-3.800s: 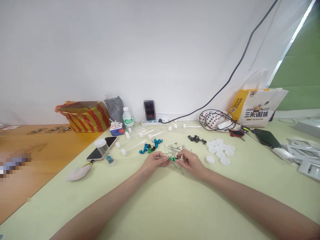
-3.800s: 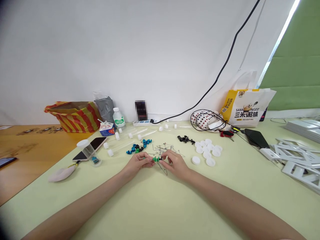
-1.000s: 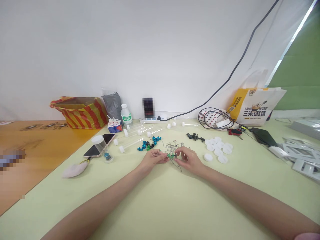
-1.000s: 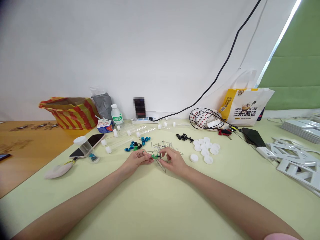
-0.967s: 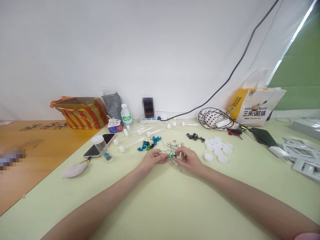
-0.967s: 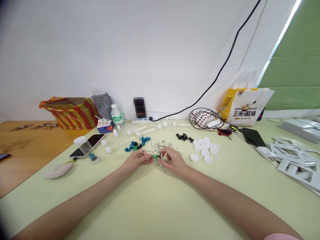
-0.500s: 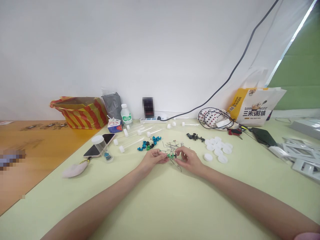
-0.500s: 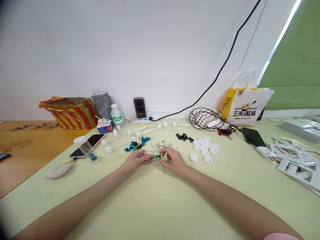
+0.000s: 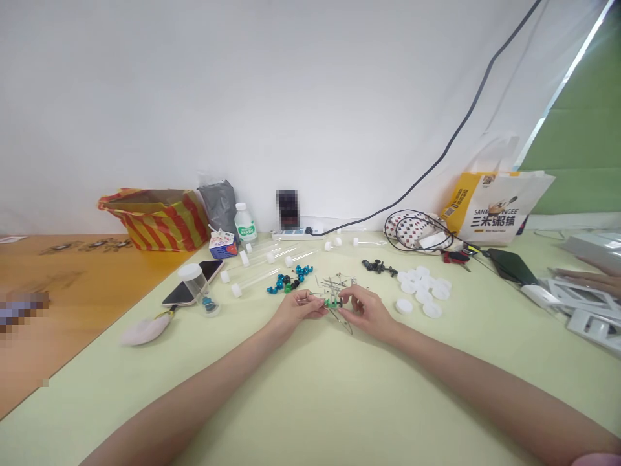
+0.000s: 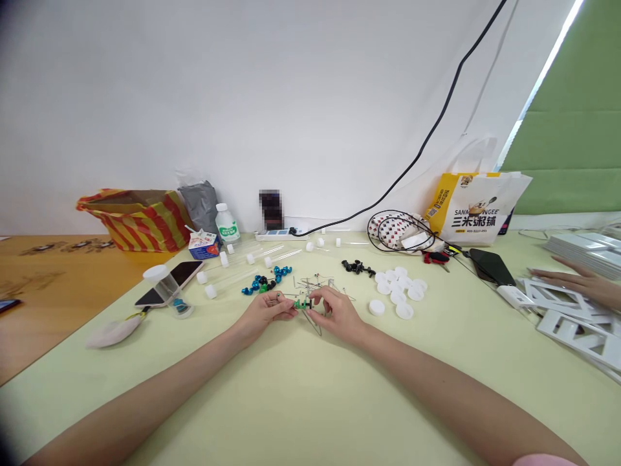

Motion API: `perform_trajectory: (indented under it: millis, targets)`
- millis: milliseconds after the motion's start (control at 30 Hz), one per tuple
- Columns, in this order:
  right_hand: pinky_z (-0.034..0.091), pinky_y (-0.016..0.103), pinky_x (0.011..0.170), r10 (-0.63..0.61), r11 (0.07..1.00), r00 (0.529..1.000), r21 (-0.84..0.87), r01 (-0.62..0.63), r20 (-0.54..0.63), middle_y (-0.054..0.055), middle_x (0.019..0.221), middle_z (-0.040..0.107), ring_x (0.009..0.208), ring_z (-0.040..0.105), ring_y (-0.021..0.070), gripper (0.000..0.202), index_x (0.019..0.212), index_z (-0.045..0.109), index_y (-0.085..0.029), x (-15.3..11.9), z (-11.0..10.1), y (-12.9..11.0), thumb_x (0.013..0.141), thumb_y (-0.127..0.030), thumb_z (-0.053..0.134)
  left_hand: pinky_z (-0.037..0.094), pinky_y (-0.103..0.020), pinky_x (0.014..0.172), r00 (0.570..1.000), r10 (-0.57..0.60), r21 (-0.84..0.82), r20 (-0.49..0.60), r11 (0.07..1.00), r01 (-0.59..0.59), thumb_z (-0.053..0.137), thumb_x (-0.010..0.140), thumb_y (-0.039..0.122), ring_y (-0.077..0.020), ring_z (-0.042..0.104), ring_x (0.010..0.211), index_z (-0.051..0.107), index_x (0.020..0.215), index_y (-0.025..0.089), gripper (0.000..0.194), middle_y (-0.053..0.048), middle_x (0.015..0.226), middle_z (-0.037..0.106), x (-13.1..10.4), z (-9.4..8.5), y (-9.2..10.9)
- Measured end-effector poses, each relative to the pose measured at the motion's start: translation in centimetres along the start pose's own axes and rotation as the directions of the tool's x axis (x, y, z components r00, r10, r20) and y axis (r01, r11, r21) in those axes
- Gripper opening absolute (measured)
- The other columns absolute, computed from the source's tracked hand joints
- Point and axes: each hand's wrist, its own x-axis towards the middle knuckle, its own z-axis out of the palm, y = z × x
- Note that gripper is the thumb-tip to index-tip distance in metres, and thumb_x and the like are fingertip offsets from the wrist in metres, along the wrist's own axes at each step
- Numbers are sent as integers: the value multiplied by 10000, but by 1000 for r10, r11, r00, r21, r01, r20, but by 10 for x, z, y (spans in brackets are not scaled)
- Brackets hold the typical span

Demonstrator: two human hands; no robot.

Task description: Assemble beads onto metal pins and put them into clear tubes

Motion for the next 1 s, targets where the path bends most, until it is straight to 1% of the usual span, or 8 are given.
perform_trajectory:
  millis: [100, 300, 667, 867, 1000]
  targets:
    - [407, 215, 516, 10, 1000, 1000, 6, -10, -6, 9, 793, 572, 521, 425, 82, 227, 966, 518, -209, 0, 0, 0, 753, -251, 583, 499, -300, 726, 1000, -2, 1, 0, 1000, 2, 718, 632, 338, -171, 652, 714, 578, 652, 121, 259, -71, 713, 700, 0, 0, 0]
    - [399, 214, 515, 2, 1000, 1000, 7, -2, 6, 12, 789, 564, 518, 418, 81, 170, 934, 524, -207, 0, -1, 0, 772, -250, 556, 500, -299, 721, 1000, -13, -5, -7, 1000, 13, 725, 622, 339, -169, 652, 707, 582, 660, 116, 267, -74, 704, 700, 0, 1, 1]
    - [401, 220, 523, -6, 1000, 1000, -2, 6, 11, 18, 784, 570, 531, 427, 89, 125, 906, 539, -202, 1, -2, -2, 789, -248, 548, 501, -298, 720, 1000, 2, 3, -5, 1000, -2, 718, 629, 342, -169, 652, 712, 581, 660, 124, 260, -72, 715, 699, -1, 1, 1]
    - [402, 218, 517, 16, 1000, 1000, 5, -16, 2, 16, 796, 570, 523, 422, 86, 214, 975, 526, -208, 0, 0, -1, 772, -264, 559, 502, -302, 729, 1000, -5, 7, 2, 1000, 5, 708, 646, 334, -168, 650, 713, 576, 663, 121, 251, -76, 713, 697, -1, 0, 1]
    - [403, 216, 521, 9, 1000, 1000, 12, -10, 9, 15, 796, 567, 529, 424, 86, 187, 953, 527, -210, 0, -1, -1, 775, -261, 551, 501, -312, 737, 1000, 3, 7, -4, 1000, -3, 712, 636, 347, -170, 648, 711, 579, 663, 120, 264, -78, 715, 694, -2, 1, 3]
